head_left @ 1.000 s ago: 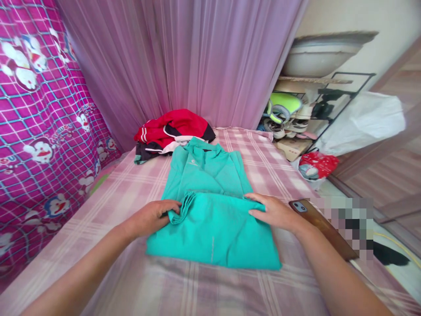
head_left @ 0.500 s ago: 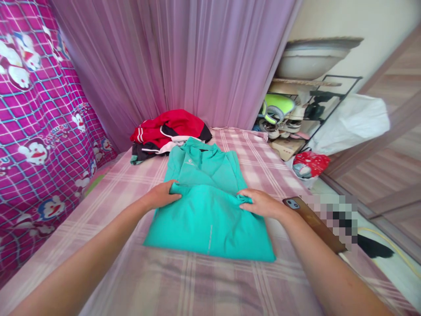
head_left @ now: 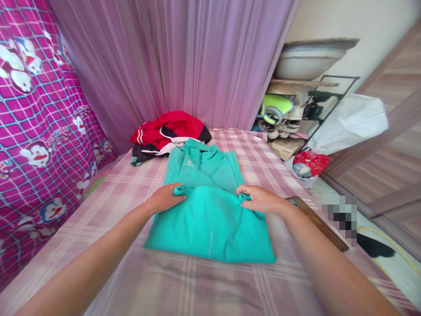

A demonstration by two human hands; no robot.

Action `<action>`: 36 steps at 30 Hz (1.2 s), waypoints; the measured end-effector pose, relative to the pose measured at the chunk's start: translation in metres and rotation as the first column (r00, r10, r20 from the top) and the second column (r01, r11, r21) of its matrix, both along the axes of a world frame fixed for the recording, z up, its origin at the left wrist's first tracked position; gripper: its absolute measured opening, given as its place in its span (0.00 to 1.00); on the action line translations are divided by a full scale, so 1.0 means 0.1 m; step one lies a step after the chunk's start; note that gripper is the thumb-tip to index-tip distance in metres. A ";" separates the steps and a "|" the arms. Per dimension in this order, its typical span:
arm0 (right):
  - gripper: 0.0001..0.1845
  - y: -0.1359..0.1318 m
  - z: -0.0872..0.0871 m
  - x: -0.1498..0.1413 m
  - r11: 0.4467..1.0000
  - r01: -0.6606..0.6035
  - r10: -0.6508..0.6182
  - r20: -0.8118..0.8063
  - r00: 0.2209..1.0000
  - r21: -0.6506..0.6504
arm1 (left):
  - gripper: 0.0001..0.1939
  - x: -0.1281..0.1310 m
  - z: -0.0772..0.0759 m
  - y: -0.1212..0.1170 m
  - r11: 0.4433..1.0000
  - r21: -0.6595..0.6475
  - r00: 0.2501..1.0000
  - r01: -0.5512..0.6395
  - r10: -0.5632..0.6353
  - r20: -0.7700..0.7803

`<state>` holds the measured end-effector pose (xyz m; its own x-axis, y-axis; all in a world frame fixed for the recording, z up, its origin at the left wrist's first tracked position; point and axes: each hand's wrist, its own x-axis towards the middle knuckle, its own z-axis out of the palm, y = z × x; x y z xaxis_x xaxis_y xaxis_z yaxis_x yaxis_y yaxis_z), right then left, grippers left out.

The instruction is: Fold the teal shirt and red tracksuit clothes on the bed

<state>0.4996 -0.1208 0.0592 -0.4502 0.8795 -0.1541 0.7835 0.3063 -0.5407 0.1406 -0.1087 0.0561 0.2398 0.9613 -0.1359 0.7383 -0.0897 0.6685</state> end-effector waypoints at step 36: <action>0.27 0.21 -0.07 -1.00 0.810 0.151 -0.216 0.048 0.975 0.567 | 0.35 0.64 -0.43 0.11 0.933 0.294 0.860 0.208 -0.031 -0.509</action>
